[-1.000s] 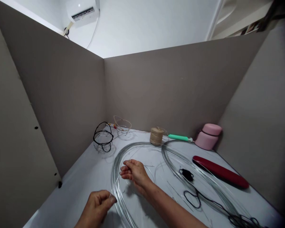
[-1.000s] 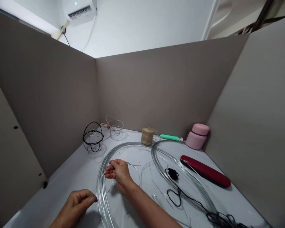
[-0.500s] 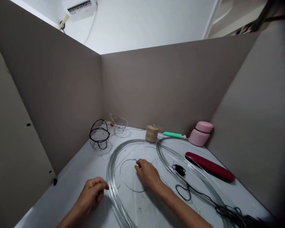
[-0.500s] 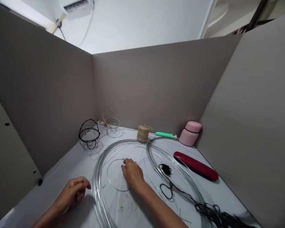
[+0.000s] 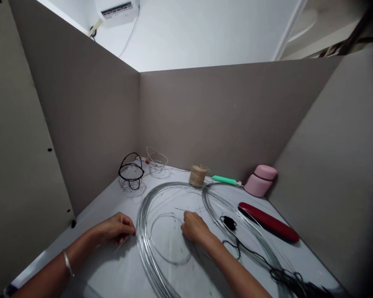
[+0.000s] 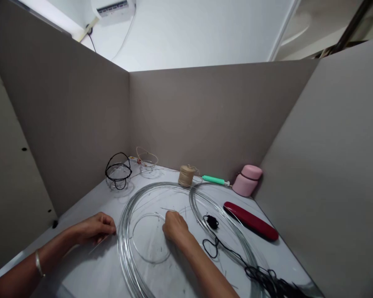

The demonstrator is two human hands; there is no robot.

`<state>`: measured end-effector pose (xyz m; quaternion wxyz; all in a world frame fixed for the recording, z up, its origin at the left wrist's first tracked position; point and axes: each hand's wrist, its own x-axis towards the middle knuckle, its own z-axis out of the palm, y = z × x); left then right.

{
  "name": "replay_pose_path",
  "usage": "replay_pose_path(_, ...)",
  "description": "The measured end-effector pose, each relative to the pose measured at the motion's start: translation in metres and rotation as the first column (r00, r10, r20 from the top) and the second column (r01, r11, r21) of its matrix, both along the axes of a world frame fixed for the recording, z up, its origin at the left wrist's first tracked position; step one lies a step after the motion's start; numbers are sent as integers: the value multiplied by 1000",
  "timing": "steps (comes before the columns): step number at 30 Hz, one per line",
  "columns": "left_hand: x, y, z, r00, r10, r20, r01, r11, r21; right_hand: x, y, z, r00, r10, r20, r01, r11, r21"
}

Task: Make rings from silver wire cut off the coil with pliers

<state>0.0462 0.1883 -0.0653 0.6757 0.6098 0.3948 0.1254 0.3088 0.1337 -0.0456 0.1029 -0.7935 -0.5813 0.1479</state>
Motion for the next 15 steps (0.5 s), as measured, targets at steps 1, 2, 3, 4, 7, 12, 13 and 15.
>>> replay_pose_path(1, -1, 1, 0, 1000, -7, -6, 7, 1000, 15, 1, -7, 4, 999, 36, -17, -35, 999, 22)
replay_pose_path(2, -1, 2, 0, 1000, -12, -7, 12, 1000, 26, 2, -14, 9, 997, 73, -40, -71, 996, 49)
replay_pose_path(3, -1, 3, -1, 1000, -16, -5, 16, 999, 32, 3, -21, 13, 992, 107, -66, -102, 992, 74)
replay_pose_path(4, -1, 4, -2, 1000, -16, 0, 16, 999, 33, 3, -28, 18, 987, 136, -91, -128, 987, 93)
replay_pose_path(7, 0, 7, -6, 1000, -16, 10, 15, 1000, 20, -2, -38, 24, 940, 188, -283, -150, 977, 152)
replay_pose_path(12, -3, 13, -12, 1000, -16, 21, 17, 1000, -21, -33, -21, 3, 725, 162, -669, -9, 974, 226)
replay_pose_path(13, -4, 14, -13, 1000, -16, 23, 17, 999, -32, -39, -15, -3, 714, 146, -684, 8, 976, 216)
replay_pose_path(15, -7, 16, -13, 999, -17, 27, 19, 998, -55, -51, -3, -15, 721, 123, -682, 18, 980, 196)
